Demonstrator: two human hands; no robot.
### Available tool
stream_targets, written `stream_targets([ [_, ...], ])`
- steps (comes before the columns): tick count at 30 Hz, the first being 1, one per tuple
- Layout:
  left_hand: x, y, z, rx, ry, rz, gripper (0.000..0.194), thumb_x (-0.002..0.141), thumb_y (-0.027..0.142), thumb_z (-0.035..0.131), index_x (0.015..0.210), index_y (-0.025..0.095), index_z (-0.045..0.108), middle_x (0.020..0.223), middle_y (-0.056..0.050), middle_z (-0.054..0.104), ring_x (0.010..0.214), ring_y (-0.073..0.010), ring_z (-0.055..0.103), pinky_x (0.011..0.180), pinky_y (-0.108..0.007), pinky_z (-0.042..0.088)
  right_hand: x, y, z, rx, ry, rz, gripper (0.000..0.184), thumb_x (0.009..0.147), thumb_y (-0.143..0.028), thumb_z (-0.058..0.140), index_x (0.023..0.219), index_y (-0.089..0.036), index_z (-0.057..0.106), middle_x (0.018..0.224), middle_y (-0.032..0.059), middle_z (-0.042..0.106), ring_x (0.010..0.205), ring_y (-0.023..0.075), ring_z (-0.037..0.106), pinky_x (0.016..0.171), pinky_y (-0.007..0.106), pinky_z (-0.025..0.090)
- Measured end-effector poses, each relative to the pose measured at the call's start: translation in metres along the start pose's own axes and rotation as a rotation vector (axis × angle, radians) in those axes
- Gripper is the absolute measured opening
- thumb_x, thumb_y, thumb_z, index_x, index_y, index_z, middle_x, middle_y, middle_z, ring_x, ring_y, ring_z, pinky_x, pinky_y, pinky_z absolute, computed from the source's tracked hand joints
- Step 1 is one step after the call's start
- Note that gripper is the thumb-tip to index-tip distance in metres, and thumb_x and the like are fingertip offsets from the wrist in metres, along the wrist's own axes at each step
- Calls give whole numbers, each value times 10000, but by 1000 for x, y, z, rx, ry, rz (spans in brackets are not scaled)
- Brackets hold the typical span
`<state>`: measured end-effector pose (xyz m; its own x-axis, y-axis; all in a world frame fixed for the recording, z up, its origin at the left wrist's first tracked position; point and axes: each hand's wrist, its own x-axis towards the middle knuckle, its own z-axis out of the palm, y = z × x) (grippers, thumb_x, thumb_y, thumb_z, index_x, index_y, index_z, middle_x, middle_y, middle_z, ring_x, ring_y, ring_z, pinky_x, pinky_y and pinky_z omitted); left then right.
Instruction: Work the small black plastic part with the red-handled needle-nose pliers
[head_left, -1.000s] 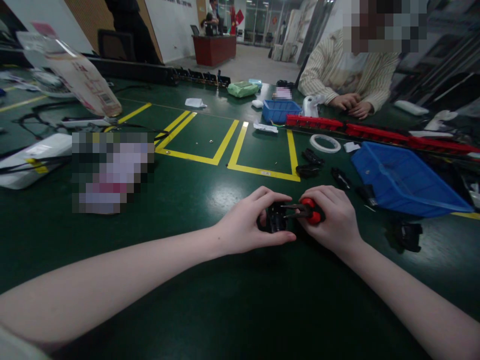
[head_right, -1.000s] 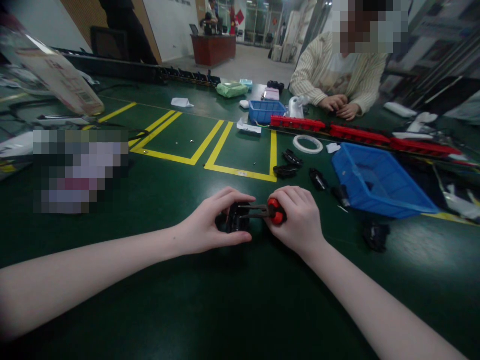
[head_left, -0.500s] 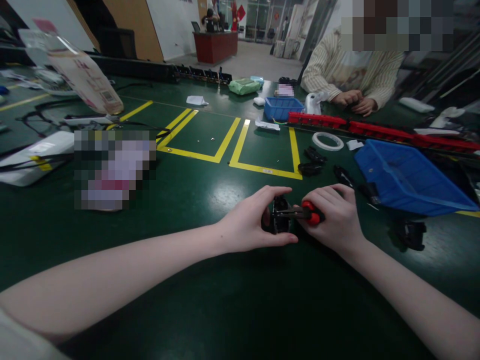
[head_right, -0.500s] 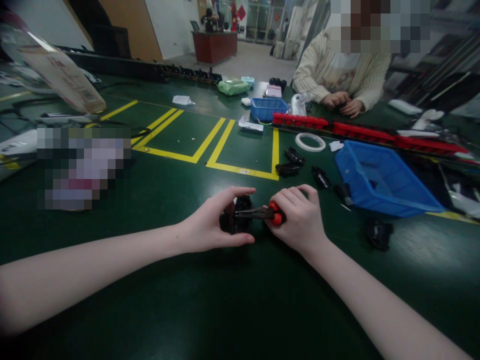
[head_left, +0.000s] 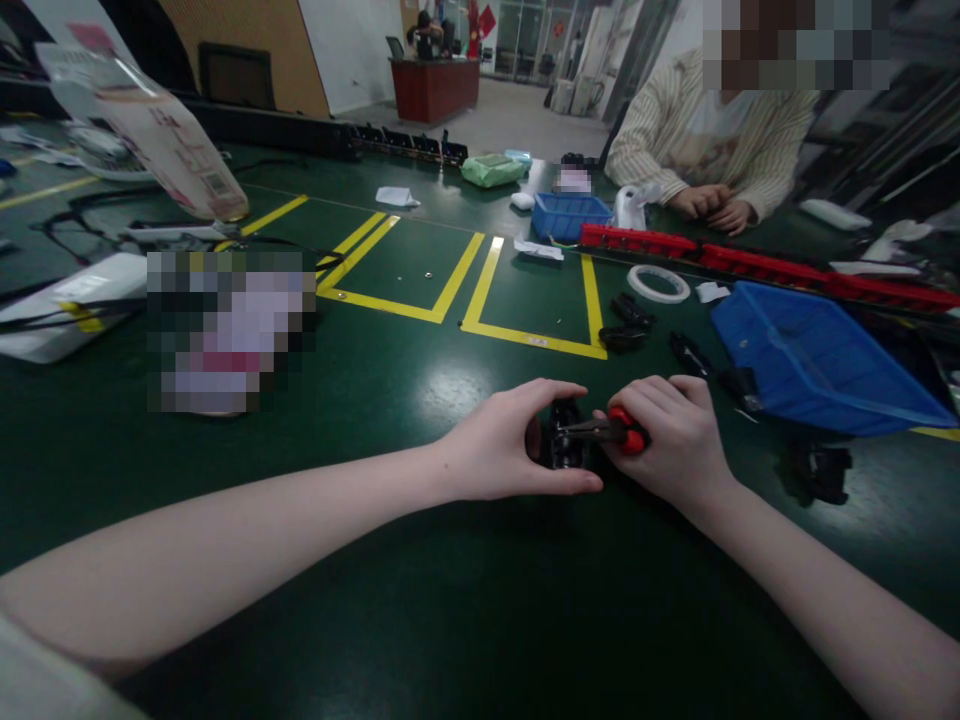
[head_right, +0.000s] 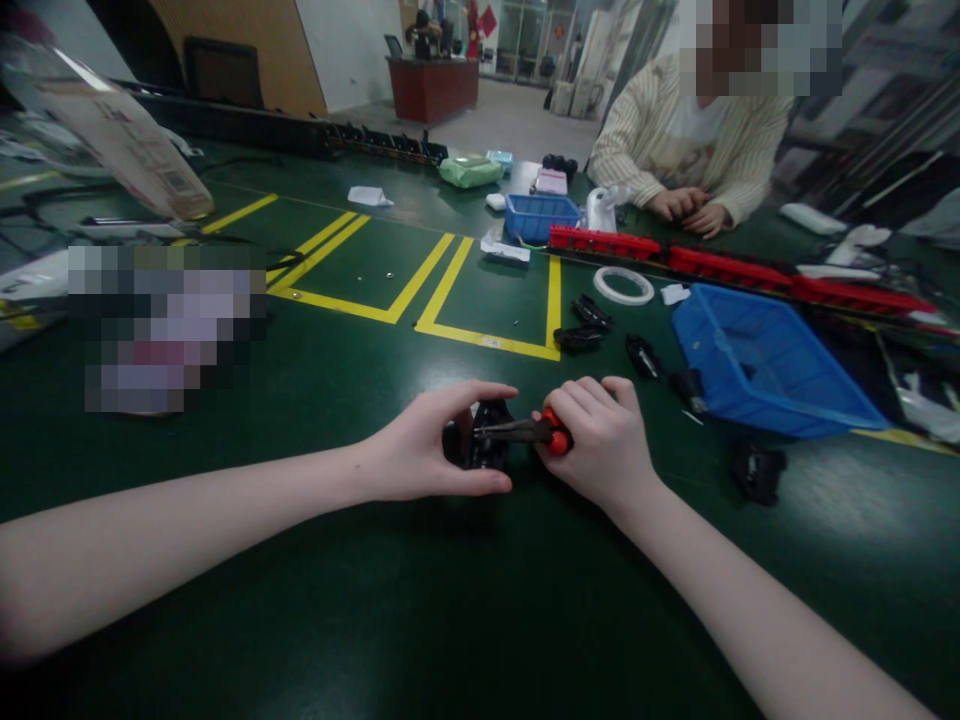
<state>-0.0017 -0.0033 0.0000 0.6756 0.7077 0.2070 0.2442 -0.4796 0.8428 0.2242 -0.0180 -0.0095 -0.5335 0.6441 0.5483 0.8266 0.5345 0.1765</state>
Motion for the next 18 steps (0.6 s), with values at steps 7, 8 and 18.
stream_targets([
  [7,2,-2,1,25,-18,-5,759,714,510,766,1320,142,495,1203,-108,612,772,-163,594,662,-298,516,-1,1,0,-32,-12,-22,105,820,-247,530,727,-206,505,695,18,613,696,184,559,732,347,324],
  [8,2,-2,1,29,-14,-7,763,712,509,767,1323,145,491,1211,-112,611,788,-170,600,674,-305,517,-1,1,0,-38,-11,-24,101,819,-244,532,729,-205,509,697,19,616,699,186,561,734,349,324],
  [18,1,3,-3,-38,-86,-72,706,712,510,765,1278,169,517,1127,-94,646,800,-189,624,667,-310,523,0,1,-1,-55,-19,-10,94,824,-229,528,732,-206,522,717,25,637,717,189,564,713,343,325],
])
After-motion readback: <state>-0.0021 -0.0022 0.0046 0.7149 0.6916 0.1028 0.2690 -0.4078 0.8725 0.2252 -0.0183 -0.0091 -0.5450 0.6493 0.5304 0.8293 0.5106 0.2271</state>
